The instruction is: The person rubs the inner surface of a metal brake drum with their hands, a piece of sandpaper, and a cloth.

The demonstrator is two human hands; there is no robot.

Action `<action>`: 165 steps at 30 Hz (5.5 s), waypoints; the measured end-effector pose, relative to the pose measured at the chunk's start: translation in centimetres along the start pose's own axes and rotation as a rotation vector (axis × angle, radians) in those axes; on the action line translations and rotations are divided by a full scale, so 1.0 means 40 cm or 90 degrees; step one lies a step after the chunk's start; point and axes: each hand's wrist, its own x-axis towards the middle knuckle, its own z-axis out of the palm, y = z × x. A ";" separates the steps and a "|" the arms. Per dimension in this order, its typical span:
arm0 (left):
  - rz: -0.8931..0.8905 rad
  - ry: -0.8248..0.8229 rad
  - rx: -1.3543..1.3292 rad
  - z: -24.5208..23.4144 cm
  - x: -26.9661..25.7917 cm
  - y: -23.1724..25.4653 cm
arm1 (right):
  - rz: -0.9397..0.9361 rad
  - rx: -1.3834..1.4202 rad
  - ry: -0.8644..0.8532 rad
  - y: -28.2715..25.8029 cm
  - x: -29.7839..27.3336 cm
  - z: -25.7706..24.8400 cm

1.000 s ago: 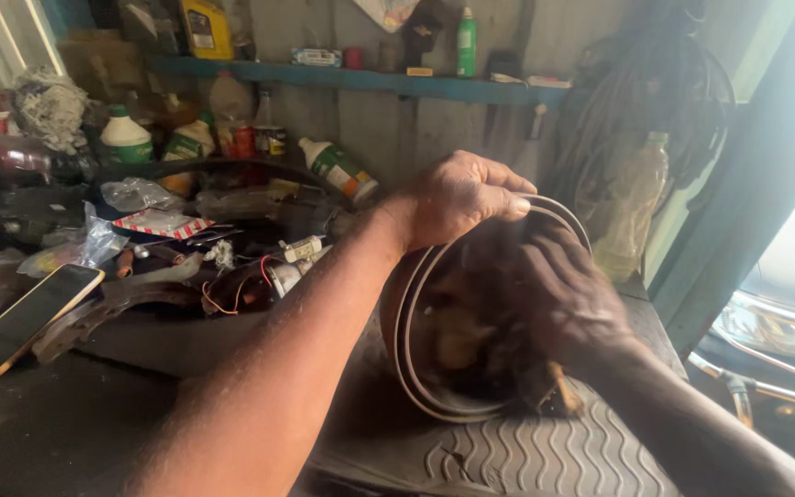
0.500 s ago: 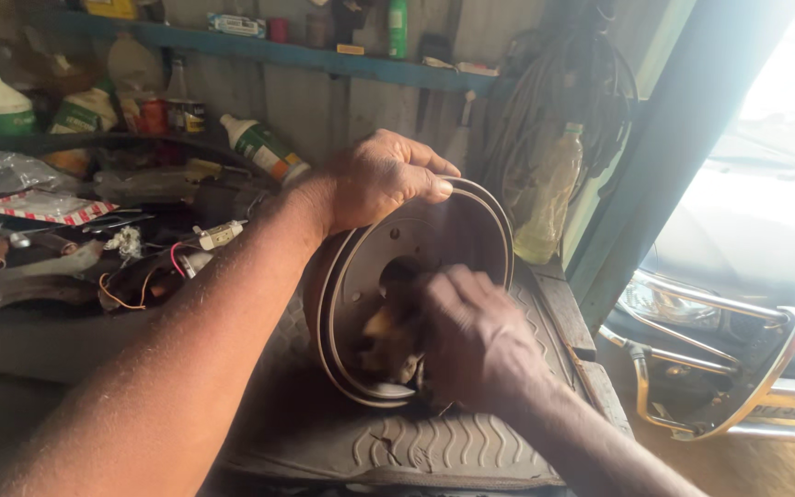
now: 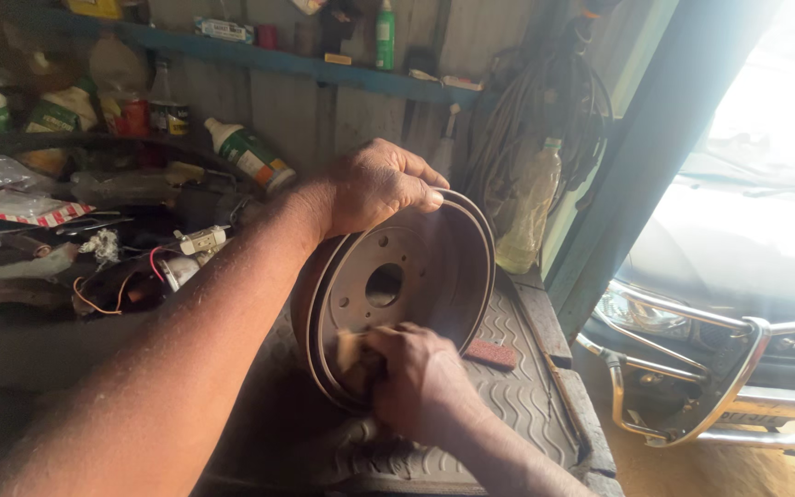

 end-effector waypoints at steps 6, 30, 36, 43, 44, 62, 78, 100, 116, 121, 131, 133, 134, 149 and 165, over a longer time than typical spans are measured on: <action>0.073 -0.006 0.038 -0.018 0.006 -0.011 | 0.374 1.003 0.248 0.042 0.069 -0.029; 0.088 -0.002 0.017 0.000 -0.017 -0.040 | -0.313 -0.541 0.302 0.081 0.042 -0.125; 0.088 -0.013 -0.011 -0.007 -0.014 -0.035 | -0.062 -0.271 0.137 0.009 -0.007 -0.030; 0.107 0.024 0.080 0.004 -0.026 -0.011 | 0.157 0.189 -0.013 -0.082 0.001 -0.001; 0.097 0.013 0.058 0.004 -0.032 -0.009 | 0.135 0.378 -0.089 -0.073 0.001 -0.014; 0.143 -0.020 -0.009 -0.040 -0.053 -0.053 | -0.107 0.382 0.074 -0.116 0.024 0.042; 0.143 -0.019 0.005 -0.005 -0.002 -0.056 | -0.330 -0.646 0.370 0.041 0.036 -0.172; -0.002 0.039 0.106 -0.012 0.067 -0.088 | 0.070 0.747 0.206 -0.082 -0.037 -0.209; 0.024 0.070 0.021 -0.062 0.011 -0.175 | -0.211 -0.232 0.032 0.094 -0.107 -0.113; -0.125 0.180 -0.165 -0.115 -0.087 -0.245 | 0.383 0.100 0.277 0.210 -0.143 -0.168; -0.209 0.260 -0.395 -0.127 -0.209 -0.316 | 0.312 0.559 0.443 0.544 -0.103 -0.046; -0.238 0.242 -0.405 -0.134 -0.233 -0.334 | 0.313 0.543 0.438 0.572 -0.067 -0.028; -0.252 0.232 -0.412 -0.137 -0.240 -0.341 | 0.321 0.528 0.436 0.577 -0.045 -0.022; -0.250 0.221 -0.526 -0.114 -0.303 -0.464 | 0.316 0.277 0.271 0.417 0.098 -0.007; -0.245 0.252 -0.408 -0.034 -0.290 -0.536 | 0.257 -0.013 0.180 0.409 0.093 -0.061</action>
